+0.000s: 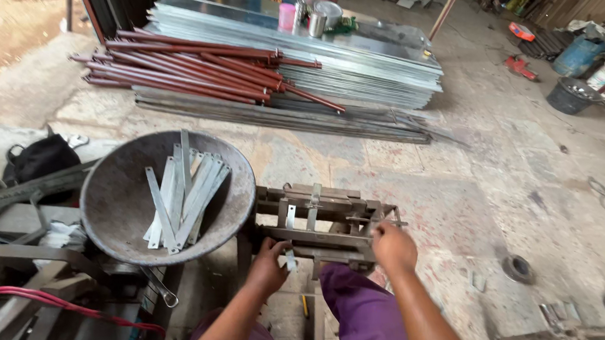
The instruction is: The person repeatedly picks flat metal strips from a bowl, places them into a manual bending jig, and operates the lever to bend each piece. The bent pieces are set aside on the floor. The process is repeated continuously throughout the clip.
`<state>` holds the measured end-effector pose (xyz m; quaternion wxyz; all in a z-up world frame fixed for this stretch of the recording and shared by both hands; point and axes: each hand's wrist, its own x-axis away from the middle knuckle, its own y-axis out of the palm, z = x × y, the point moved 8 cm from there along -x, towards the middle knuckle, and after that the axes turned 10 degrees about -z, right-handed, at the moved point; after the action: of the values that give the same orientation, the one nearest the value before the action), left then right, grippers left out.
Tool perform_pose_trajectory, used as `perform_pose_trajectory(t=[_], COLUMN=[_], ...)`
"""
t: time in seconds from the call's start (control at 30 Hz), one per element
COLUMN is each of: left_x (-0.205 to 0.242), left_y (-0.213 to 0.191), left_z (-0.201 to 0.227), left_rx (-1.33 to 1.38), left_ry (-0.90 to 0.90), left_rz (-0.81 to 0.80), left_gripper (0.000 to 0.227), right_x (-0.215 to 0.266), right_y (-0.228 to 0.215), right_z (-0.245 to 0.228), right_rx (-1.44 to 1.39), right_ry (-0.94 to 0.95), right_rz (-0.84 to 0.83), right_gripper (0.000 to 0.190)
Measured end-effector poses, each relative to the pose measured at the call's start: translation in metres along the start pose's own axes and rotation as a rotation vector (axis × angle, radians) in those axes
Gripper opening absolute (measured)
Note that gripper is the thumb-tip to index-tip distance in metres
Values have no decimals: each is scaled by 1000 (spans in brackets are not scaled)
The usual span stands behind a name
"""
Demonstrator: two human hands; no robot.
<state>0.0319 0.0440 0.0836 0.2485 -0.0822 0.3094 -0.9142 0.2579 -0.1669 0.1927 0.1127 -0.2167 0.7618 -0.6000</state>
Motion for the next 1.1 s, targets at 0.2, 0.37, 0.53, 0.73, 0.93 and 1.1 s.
perform_pose_trajectory(t=[0.2,0.37,0.53,0.73,0.93,1.1], left_x=[-8,32,89,75,67,44], left_y=[9,22,-30,35,80,88], left_z=[-10,-42,-33,-59,-73,-94], left_rx=[66,282,137,473,838,798], left_ry=[165,-18,94,-232,-576,-496], left_rz=[240,229,515,-63,-192,-140], left_gripper=[25,23,48,37,30,32], right_x=[-53,-55,-46,-39,-46,-50], right_y=[-23,-21,-27,-30,-29,-23], right_z=[-21,-20,-22,-25,-22,-16], right_rx=[-29,-57,-132,-203,-201,-228], right_ry=[89,106,119,138,139,123], right_rz=[-173,-180,-195,-202,-150,-122], right_gripper=[25,25,23,21,22,24])
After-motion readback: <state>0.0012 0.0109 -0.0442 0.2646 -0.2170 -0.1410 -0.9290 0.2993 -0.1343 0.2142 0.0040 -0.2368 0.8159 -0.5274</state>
